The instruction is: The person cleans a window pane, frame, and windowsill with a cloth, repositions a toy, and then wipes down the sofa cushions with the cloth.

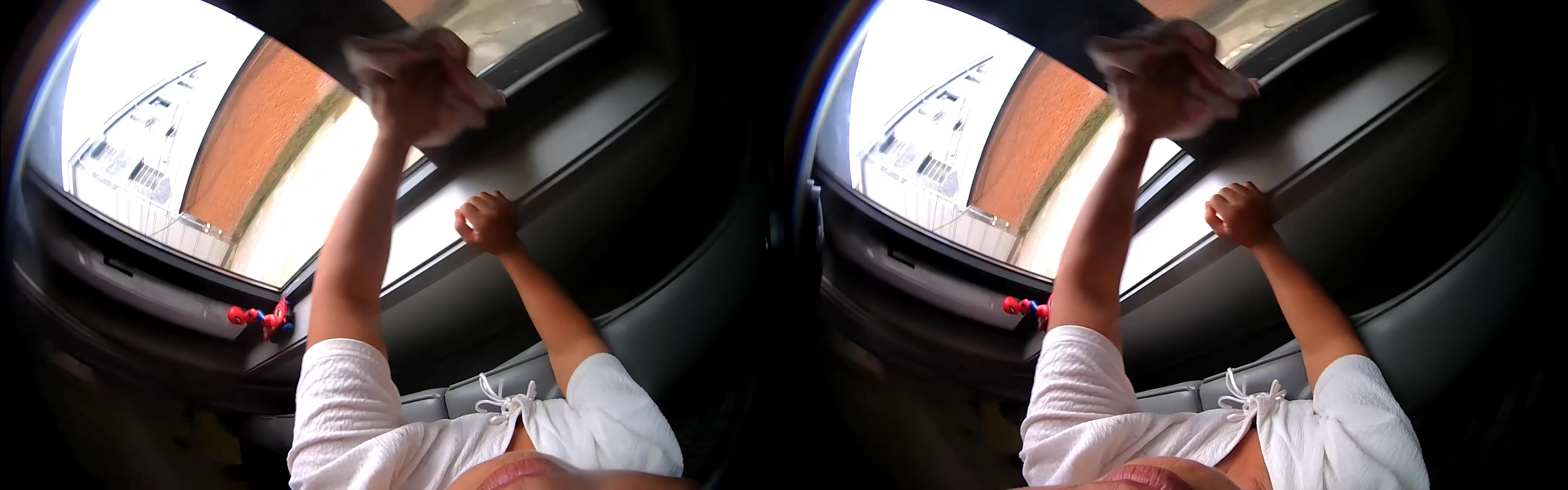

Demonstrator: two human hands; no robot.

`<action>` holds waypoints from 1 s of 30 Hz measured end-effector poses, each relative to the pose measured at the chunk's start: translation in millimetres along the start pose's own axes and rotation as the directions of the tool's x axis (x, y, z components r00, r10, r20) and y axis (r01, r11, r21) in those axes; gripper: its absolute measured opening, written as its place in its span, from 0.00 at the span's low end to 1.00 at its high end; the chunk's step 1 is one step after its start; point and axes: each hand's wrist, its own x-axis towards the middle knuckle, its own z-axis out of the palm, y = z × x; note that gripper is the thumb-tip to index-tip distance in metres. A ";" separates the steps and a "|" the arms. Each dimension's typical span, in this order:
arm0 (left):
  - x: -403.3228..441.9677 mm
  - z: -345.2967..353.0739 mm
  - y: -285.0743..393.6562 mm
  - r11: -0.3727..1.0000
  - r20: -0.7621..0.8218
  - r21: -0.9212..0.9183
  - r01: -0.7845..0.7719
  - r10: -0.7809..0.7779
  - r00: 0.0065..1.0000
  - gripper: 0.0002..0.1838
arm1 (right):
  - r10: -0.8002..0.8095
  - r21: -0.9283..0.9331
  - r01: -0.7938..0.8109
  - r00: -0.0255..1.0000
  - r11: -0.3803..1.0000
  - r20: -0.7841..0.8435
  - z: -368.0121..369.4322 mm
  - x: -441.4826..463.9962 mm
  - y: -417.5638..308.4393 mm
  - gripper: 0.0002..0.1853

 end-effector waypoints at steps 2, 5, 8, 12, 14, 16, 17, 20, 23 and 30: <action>-57.3 16.0 24.7 0.941 0.182 -0.338 0.028 0.036 0.983 0.18 | -0.038 0.009 0.039 0.999 0.999 -0.033 7.0 -6.6 4.8 0.11; -132.6 40.8 1.6 0.882 0.118 -0.450 -0.137 0.211 0.970 0.14 | -0.052 -0.074 0.051 0.999 0.996 -0.008 5.2 -3.4 -5.5 0.11; -123.1 -21.2 -67.3 0.949 0.139 -0.315 -0.013 0.059 0.989 0.15 | -0.039 -0.081 0.039 0.999 0.996 -0.003 7.7 -5.4 0.3 0.11; -52.7 -71.0 -228.6 0.949 -0.295 -0.029 0.313 -0.308 0.905 0.16 | -0.056 -0.120 0.058 0.998 0.991 0.020 3.4 -3.8 -0.8 0.11; -15.7 -110.3 -239.3 0.823 -0.304 0.188 0.537 -0.471 0.828 0.16 | -0.078 -0.134 0.080 0.997 0.988 0.025 4.0 -3.7 -0.3 0.10; -0.8 -110.4 -230.5 0.749 -0.292 0.279 0.601 -0.530 0.796 0.17 | -0.073 -0.142 0.078 0.996 0.987 0.040 4.0 -5.3 -4.2 0.11; 3.8 -105.2 -223.0 0.726 -0.287 0.305 0.617 -0.548 0.786 0.17 | -0.070 -0.145 0.076 0.996 0.986 0.047 2.4 -4.0 -3.0 0.11; -3.0 -77.7 -188.2 0.733 -0.247 0.322 0.599 -0.546 0.801 0.17 | -0.072 -0.155 0.078 0.997 0.985 0.041 2.8 -3.2 -3.7 0.11; -33.7 -45.9 -145.0 0.806 -0.230 0.266 0.529 -0.480 0.847 0.18 | -0.069 -0.122 0.074 0.997 0.990 0.046 4.1 -5.2 -1.5 0.11; -191.8 -40.6 -49.5 0.887 0.365 -0.260 0.382 -0.276 0.889 0.21 | -0.119 -0.093 0.119 0.993 0.989 0.007 6.4 -4.1 1.3 0.10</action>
